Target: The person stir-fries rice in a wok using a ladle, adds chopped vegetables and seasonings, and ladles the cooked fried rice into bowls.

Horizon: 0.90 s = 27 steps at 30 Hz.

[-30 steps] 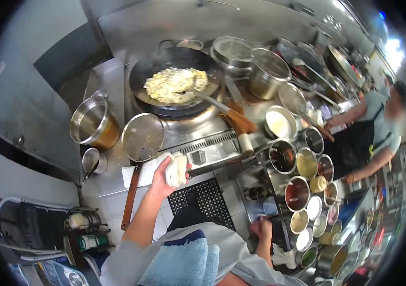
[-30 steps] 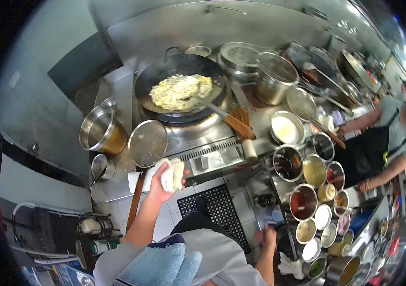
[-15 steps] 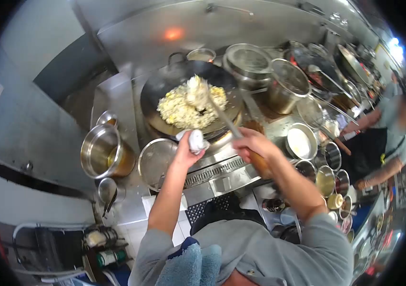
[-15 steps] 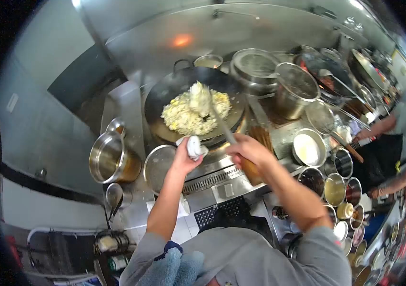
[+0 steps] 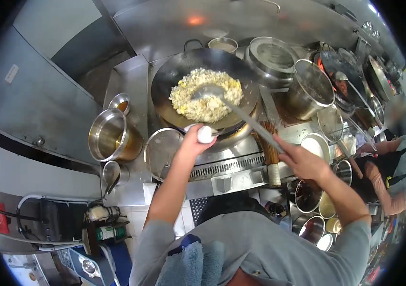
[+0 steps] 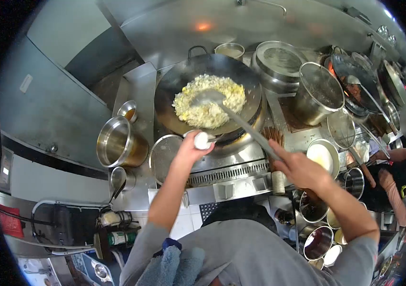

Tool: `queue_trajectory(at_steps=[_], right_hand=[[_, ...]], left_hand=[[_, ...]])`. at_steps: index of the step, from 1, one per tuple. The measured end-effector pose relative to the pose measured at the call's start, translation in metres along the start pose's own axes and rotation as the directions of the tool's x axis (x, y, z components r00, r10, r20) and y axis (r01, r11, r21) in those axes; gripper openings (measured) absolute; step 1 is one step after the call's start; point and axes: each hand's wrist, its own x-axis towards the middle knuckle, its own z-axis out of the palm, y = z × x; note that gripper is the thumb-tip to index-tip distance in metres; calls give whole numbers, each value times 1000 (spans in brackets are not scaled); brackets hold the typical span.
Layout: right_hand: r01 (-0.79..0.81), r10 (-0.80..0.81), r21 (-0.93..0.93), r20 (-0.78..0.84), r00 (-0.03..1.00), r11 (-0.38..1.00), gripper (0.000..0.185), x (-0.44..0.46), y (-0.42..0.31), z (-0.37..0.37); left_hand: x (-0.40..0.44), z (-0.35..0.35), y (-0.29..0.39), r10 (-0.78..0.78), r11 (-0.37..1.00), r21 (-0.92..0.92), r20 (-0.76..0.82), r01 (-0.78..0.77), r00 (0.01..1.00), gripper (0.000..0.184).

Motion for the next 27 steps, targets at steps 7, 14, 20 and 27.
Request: queue_trajectory(at_steps=[7, 14, 20, 27], right_hand=[[-202, 107, 262, 338, 935, 944, 60, -10, -11, -27], [10, -12, 39, 41, 999, 999, 61, 16, 31, 42], [104, -67, 236, -158, 985, 966, 43, -21, -10, 54], [-290, 130, 360, 407, 904, 887, 21, -71, -40, -24]], left_hand=[[-87, -5, -92, 117, 993, 23, 99, -119, 988, 18], [-23, -15, -98, 226, 974, -46, 129, -222, 965, 19], [-59, -22, -98, 159, 985, -66, -7, -159, 987, 12], [-90, 1, -52, 134, 989, 37, 139, -141, 981, 15]])
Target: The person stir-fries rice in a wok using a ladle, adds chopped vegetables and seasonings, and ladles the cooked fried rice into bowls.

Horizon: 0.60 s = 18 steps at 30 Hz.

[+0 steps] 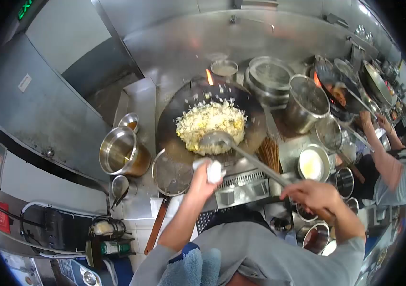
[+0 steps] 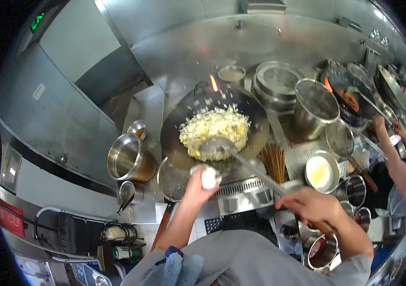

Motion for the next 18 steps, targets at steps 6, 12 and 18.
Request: queue_trajectory(at_steps=[6, 12, 18], right_hand=[[118, -190, -200, -391, 901, 973, 19, 80, -9, 25], [314, -97, 377, -495, 864, 872, 12, 19, -24, 55], [305, -216, 864, -412, 885, -401, 27, 155, 33, 70]], left_hand=[[34, -74, -88, 32, 999, -4, 10, -32, 999, 19], [22, -17, -5, 40, 992, -117, -101, -52, 994, 14], [73, -17, 19, 22, 999, 40, -32, -21, 999, 16]])
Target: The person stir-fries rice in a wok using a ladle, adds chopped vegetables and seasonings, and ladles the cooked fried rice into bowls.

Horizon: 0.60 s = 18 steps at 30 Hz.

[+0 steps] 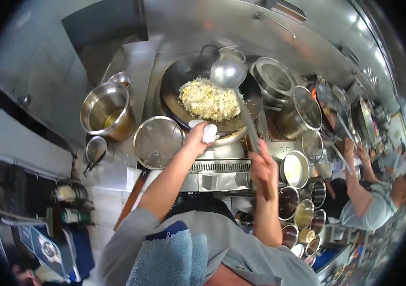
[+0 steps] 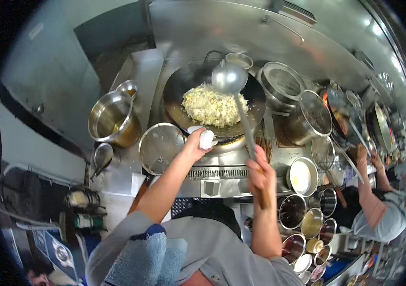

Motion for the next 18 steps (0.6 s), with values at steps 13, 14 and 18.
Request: queue_trajectory(at_steps=[13, 14, 18], right_hand=[[775, -581, -578, 549, 601, 255, 31, 242, -71, 228], [796, -472, -556, 649, 596, 241, 29, 238, -70, 259], [853, -421, -521, 772, 476, 9, 29, 257, -62, 240]], left_hand=[[5, -6, 2, -126, 988, 92, -3, 126, 992, 23], [0, -2, 6, -127, 986, 100, -32, 130, 991, 22], [7, -8, 0, -136, 988, 69, -41, 139, 990, 23]])
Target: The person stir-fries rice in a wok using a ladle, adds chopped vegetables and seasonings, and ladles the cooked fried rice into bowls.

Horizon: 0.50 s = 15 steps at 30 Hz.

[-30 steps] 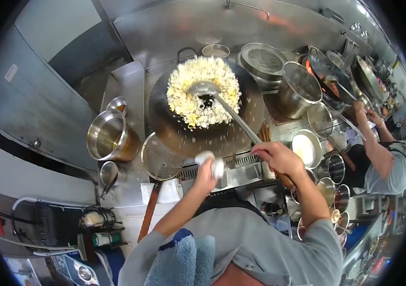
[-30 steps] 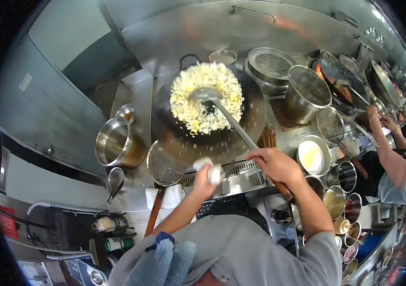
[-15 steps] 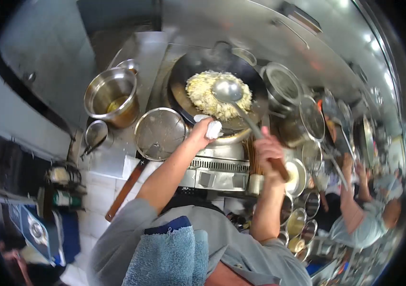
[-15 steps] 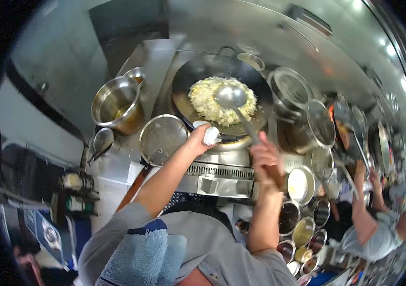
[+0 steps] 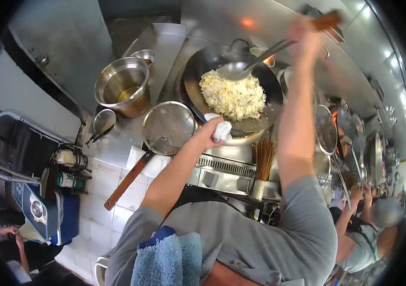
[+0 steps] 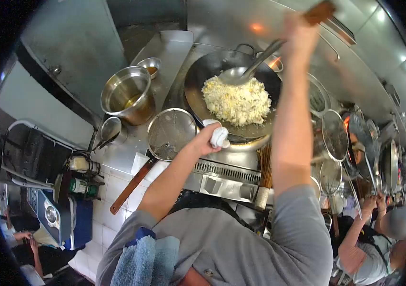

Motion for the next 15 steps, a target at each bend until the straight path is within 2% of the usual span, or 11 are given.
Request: queue_trajectory(at_steps=[1, 2, 3, 4, 5, 7, 8, 11, 12, 15], right_hand=[[90, -115, -304, -64, 991, 949, 29, -8, 49, 1], [-26, 6, -197, -101, 995, 980, 28, -9, 54, 1], [-133, 124, -78, -109, 986, 988, 26, -3, 53, 9], [-246, 250, 47, -117, 961, 968, 25, 2, 50, 11], [-193, 203, 127, -74, 976, 973, 24, 19, 43, 3], [-314, 301, 157, 105, 948, 936, 25, 23, -18, -15], [-294, 280, 204, 96, 955, 934, 24, -6, -44, -15], [-162, 196, 187, -178, 964, 969, 26, -82, 2, 12], [-174, 216, 251, -153, 964, 952, 27, -71, 16, 7], [-197, 229, 201, -151, 962, 960, 28, -44, -42, -9]], left_hand=[[3, -2, 2, 7, 1000, 27, 17, -7, 1000, 23], [-3, 2, 1, 41, 998, 41, -49, -39, 998, 24], [-4, 0, 3, 11, 1000, 29, 10, -12, 1000, 24], [-4, 1, 4, 5, 1000, 28, -4, -5, 1000, 23], [-4, 1, 5, 0, 999, 32, -18, 1, 1000, 23], [-7, 4, 7, 4, 999, 45, -8, -4, 1000, 21], [-4, 1, 6, 1, 999, 42, 14, -2, 1000, 21], [-8, 3, 6, 7, 997, 79, 16, -8, 1000, 20], [-3, 1, 4, -32, 998, 62, 18, 31, 999, 21], [-4, -1, 6, -18, 999, 32, 50, 16, 999, 22]])
